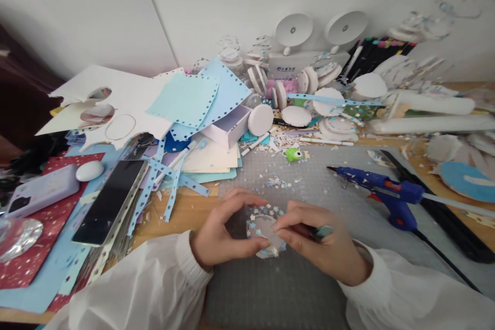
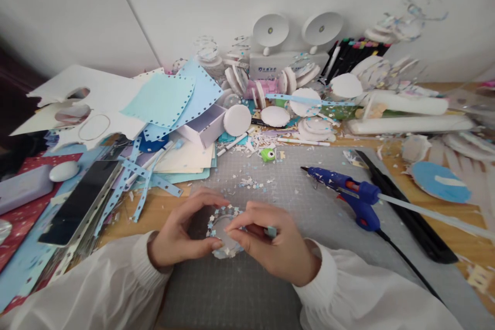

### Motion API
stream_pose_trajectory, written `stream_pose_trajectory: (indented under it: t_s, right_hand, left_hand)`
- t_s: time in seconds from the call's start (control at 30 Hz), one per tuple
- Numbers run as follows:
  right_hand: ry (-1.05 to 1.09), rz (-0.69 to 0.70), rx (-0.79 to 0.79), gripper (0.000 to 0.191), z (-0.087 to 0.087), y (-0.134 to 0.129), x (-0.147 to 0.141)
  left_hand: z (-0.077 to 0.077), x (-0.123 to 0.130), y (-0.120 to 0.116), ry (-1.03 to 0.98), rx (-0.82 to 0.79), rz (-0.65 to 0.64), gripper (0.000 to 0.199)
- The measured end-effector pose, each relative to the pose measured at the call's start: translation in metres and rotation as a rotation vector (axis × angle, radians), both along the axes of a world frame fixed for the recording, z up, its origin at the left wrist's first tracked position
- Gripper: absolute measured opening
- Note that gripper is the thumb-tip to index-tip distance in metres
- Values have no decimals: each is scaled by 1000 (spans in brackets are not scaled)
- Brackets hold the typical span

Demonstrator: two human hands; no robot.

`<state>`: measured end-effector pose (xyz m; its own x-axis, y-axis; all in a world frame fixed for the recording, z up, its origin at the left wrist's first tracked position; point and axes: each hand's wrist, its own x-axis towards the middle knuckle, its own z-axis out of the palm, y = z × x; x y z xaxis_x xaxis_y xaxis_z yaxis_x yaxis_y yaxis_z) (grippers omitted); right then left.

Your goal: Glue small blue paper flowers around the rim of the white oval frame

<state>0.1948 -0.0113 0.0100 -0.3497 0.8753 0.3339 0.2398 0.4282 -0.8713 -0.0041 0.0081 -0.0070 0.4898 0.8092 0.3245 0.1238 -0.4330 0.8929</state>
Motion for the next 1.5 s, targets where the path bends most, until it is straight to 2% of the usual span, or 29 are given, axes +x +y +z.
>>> stream_pose_trajectory:
  t_s: [0.23, 0.4, 0.67, 0.8, 1.03, 1.5]
  right_hand:
    - [-6, 63, -35, 7, -1, -1, 0]
    - [0, 100, 9, 10, -1, -2, 0]
    - [-67, 114, 8, 11, -3, -3, 0]
    - [-139, 154, 85, 6, -5, -3, 3]
    - [-265, 165, 183, 7, -8, -4, 7]
    - [-179, 142, 190, 7, -5, -5, 5]
  left_hand:
    - [-1, -1, 0, 3, -8, 4, 51]
    - [-3, -1, 0, 38, -8, -35, 60]
    - [-2, 0, 0, 30, 27, -53, 53]
    - [-3, 0, -1, 32, 23, -31, 52]
    - [0, 1, -2, 36, 33, -32, 51]
    - [0, 0, -3, 25, 41, -50, 53]
